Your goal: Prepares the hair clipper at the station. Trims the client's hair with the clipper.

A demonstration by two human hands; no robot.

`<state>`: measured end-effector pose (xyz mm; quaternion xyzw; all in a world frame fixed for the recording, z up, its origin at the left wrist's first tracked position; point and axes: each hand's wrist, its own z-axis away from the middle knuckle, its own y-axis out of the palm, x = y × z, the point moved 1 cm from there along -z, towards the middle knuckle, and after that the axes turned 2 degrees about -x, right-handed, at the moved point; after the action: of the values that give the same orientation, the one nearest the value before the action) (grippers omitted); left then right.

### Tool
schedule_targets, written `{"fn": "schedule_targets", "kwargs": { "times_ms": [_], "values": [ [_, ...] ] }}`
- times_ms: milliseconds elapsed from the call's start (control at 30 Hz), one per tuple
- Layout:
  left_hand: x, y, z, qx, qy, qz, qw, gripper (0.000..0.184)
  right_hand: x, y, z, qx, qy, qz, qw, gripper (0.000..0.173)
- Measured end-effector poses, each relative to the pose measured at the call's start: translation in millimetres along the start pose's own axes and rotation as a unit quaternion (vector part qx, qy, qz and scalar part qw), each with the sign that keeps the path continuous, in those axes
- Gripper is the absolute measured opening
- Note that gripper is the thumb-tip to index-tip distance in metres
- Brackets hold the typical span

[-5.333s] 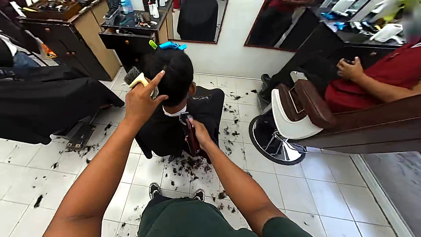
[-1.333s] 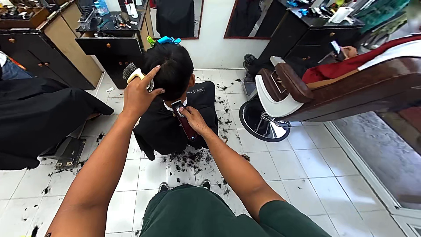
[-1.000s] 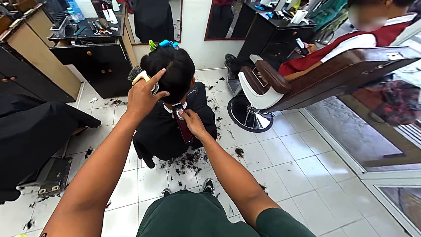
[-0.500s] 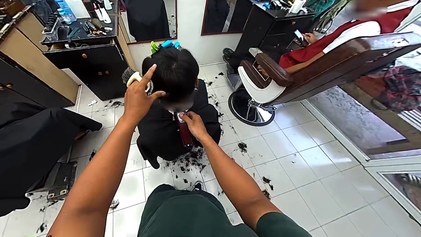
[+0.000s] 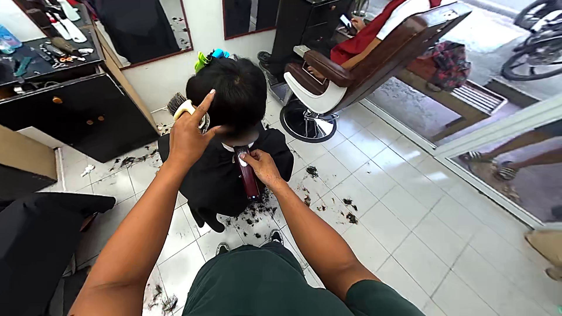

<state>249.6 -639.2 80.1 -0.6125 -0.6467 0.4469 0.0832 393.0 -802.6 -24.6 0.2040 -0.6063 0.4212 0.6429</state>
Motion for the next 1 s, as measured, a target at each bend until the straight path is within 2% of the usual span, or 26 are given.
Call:
{"fn": "schedule_targets", "kwargs": {
  "times_ms": [300, 533, 633, 767, 900, 1000],
  "values": [
    [16.8, -8.2, -11.6, 0.059, 0.043, 0.028, 0.997, 0.073, 7.8, 35.3, 14.3, -0.101, 0.029, -0.051, 0.993, 0.045],
    [19.7, -9.6, -16.4, 0.074, 0.069, 0.044, 0.994, 0.072, 9.6, 43.5, 17.8, -0.119, 0.060, -0.027, 0.991, 0.047],
    [20.2, -9.0, -17.6, 0.080, 0.075, 0.046, 0.993, 0.073, 13.5, 49.4, 19.0, -0.131, 0.044, -0.040, 0.990, 0.047],
    [21.2, -9.2, -19.3, 0.083, 0.078, 0.044, 0.993, 0.072, 15.7, 53.7, 18.6, -0.131, 0.074, -0.043, 0.988, 0.049],
    [20.9, -9.3, -20.6, 0.091, 0.080, 0.042, 0.992, 0.072, 16.4, 60.2, 18.9, -0.146, 0.056, -0.058, 0.986, 0.050],
    [19.8, -9.8, -21.6, 0.098, 0.079, 0.033, 0.992, 0.073, 15.8, 61.9, 19.4, -0.145, 0.074, -0.071, 0.984, 0.052]
  ]
}}
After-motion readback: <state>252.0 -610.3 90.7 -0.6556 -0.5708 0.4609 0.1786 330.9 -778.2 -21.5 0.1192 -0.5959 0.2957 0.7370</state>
